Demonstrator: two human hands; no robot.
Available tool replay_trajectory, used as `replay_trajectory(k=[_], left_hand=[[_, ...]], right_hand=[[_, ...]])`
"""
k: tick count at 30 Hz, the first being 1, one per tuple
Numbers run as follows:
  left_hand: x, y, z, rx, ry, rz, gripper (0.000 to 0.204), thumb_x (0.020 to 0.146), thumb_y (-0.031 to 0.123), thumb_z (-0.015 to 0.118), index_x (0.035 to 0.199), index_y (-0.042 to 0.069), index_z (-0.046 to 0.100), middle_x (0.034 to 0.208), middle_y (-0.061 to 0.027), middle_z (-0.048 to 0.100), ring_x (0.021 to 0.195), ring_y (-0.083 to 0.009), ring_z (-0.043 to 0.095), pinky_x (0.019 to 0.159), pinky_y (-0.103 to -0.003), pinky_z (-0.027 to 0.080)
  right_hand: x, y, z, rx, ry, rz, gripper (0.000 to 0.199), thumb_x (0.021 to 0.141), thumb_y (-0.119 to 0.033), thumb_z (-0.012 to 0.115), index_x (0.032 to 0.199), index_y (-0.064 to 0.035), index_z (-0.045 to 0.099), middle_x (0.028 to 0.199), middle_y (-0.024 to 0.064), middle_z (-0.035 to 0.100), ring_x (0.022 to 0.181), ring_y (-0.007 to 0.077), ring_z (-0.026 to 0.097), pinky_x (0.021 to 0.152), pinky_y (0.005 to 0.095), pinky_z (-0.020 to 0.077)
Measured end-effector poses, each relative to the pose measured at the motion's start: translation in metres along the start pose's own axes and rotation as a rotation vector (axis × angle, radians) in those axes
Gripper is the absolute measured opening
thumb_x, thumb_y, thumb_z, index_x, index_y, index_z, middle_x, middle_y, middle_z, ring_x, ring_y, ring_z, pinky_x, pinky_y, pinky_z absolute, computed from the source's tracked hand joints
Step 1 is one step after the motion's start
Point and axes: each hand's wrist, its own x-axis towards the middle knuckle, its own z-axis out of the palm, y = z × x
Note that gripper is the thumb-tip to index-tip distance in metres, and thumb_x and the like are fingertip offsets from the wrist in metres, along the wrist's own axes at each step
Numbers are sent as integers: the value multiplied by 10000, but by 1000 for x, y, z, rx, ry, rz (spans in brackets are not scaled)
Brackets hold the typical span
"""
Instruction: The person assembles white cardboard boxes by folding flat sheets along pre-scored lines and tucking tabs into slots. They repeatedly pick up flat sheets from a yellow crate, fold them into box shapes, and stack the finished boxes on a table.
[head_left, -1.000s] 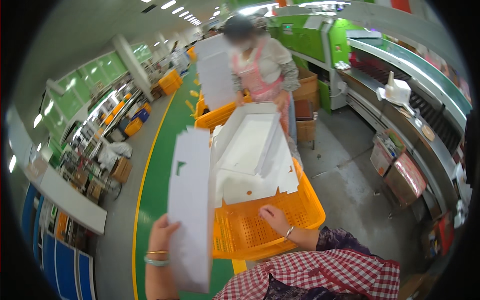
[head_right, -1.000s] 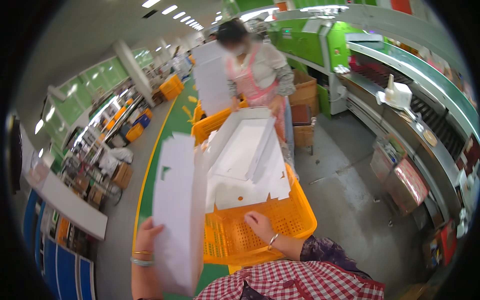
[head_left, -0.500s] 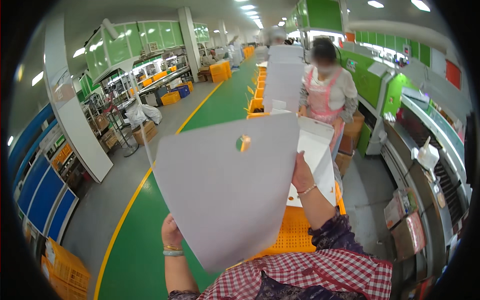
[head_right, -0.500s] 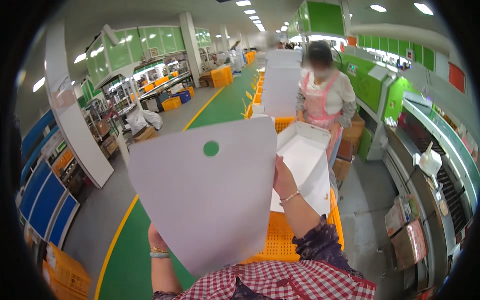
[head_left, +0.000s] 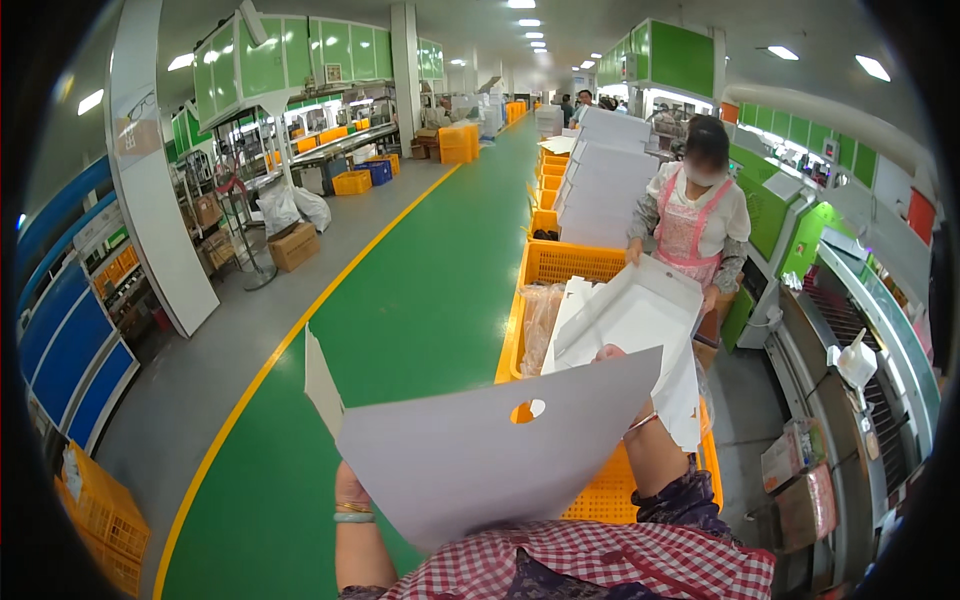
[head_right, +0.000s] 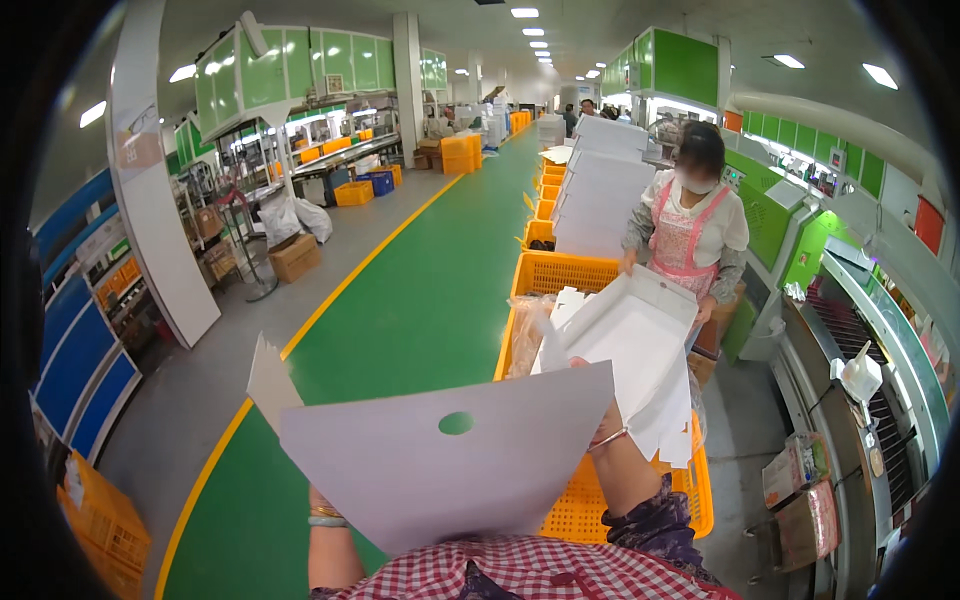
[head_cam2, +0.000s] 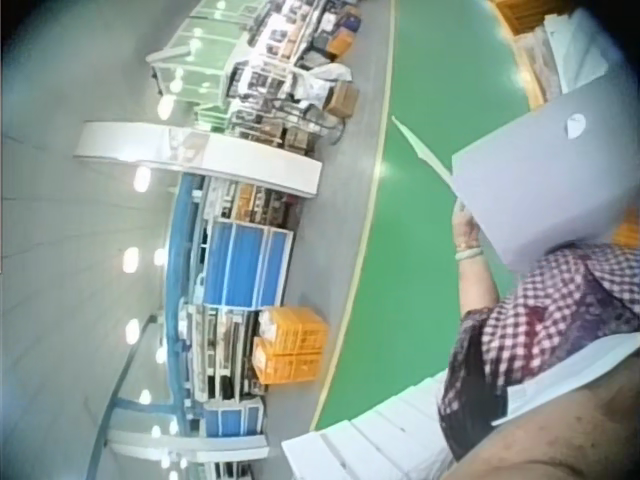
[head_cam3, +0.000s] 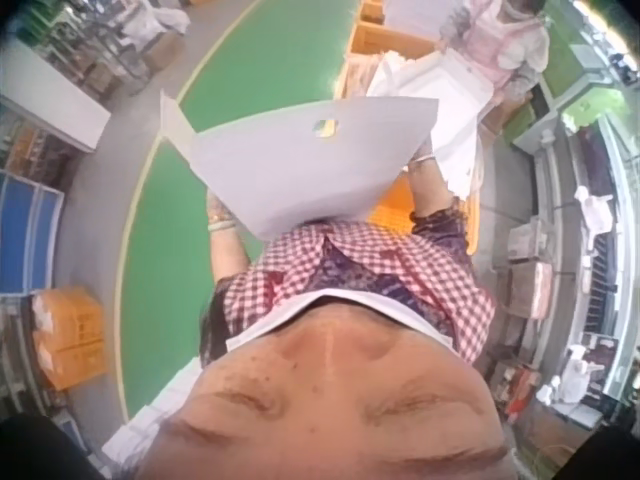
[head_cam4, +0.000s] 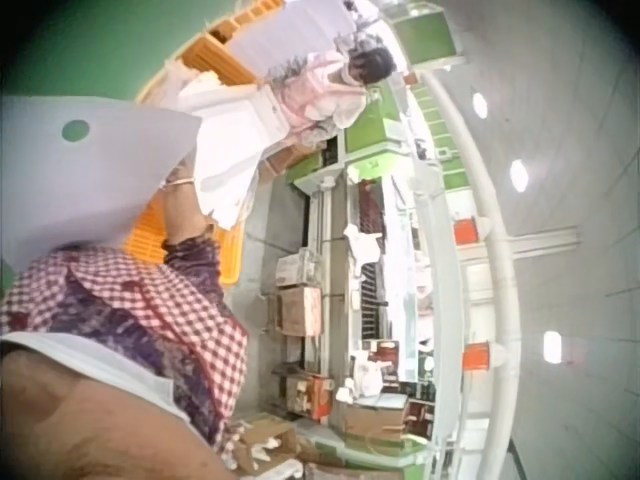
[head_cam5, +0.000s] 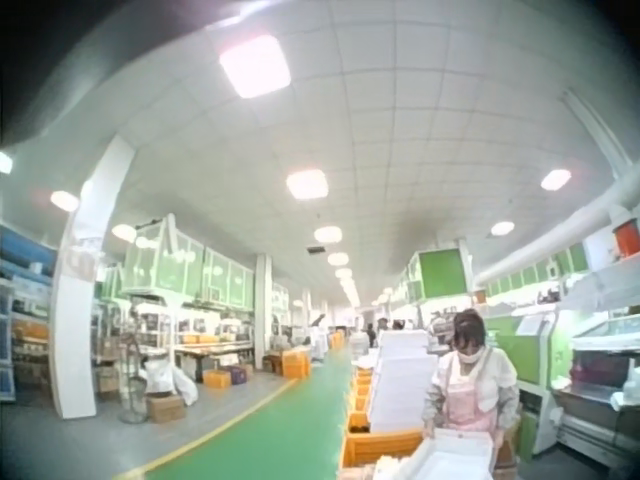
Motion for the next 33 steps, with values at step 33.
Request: replay_trajectory(k=[33], left_hand=[[249,269,-85,1513,-606,380,226,685,184,772,717,19,621,607,-81,563,523,-226,500,523,-314,400]], right_hand=[[221,251,210,-1421,-654,99,447,670,-380,791,892,-45,595,745,71,578,682,235,550,610,333,435]])
